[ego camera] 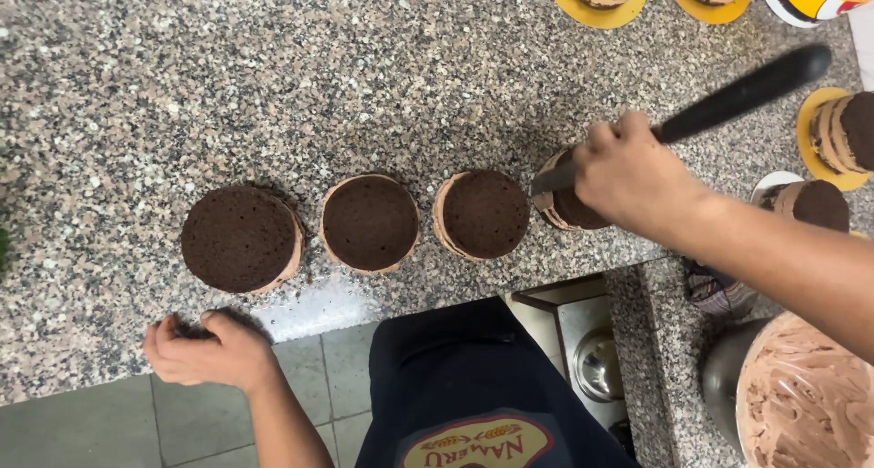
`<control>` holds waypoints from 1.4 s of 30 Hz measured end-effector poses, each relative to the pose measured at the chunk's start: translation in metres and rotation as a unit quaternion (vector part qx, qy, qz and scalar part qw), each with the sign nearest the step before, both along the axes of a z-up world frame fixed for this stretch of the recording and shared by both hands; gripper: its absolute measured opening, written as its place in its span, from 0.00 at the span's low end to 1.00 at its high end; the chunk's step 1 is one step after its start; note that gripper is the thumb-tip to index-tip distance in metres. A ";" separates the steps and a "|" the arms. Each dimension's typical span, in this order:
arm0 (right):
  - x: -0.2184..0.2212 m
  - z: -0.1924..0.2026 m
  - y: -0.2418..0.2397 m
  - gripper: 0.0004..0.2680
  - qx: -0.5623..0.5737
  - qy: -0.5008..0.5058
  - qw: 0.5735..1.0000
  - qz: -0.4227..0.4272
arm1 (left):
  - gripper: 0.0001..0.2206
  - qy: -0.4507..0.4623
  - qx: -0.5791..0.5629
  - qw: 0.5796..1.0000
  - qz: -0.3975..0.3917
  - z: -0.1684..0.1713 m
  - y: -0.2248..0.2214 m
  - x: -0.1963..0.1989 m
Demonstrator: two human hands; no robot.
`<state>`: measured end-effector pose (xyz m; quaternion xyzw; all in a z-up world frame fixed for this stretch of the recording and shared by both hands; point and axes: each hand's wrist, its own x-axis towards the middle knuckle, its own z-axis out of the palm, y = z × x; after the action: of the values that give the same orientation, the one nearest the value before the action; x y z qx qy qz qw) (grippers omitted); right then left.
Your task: The person assembles chocolate cake sandwiches on a granite counter, placing a chocolate cake disc on top of a cream-filled base and pressing it down by hand. They then use a spatula to scrape and smooth cream that squeezes out from the sides of each sandwich.
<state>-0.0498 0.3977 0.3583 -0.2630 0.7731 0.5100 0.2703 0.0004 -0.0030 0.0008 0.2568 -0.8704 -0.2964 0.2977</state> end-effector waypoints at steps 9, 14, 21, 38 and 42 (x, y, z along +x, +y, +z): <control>0.015 0.002 -0.001 0.04 -0.047 -0.006 0.998 0.052 | 0.17 -0.002 -0.001 1.000 -0.006 -0.001 -0.001 0.001; 0.025 -0.006 0.008 0.06 -0.012 -0.006 0.999 0.052 | 0.18 -0.006 -0.011 1.000 -0.008 -0.005 -0.002 0.001; 0.021 -0.001 0.011 0.05 -0.068 0.026 0.995 0.067 | 0.17 -0.007 -0.011 1.000 -0.007 -0.003 -0.002 0.000; -0.015 0.006 0.014 0.05 -0.013 0.017 0.999 -0.024 | 0.19 -0.005 -0.015 1.000 0.000 -0.004 -0.002 0.000; -0.030 0.006 0.020 0.06 -0.008 0.027 0.995 -0.093 | 0.19 -0.009 -0.014 1.000 -0.001 -0.003 -0.002 0.000</control>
<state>-0.0797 0.4178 0.3646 -0.1786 0.8052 0.4834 0.2934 0.0006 -0.0051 -0.0019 0.2545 -0.8771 -0.2826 0.2935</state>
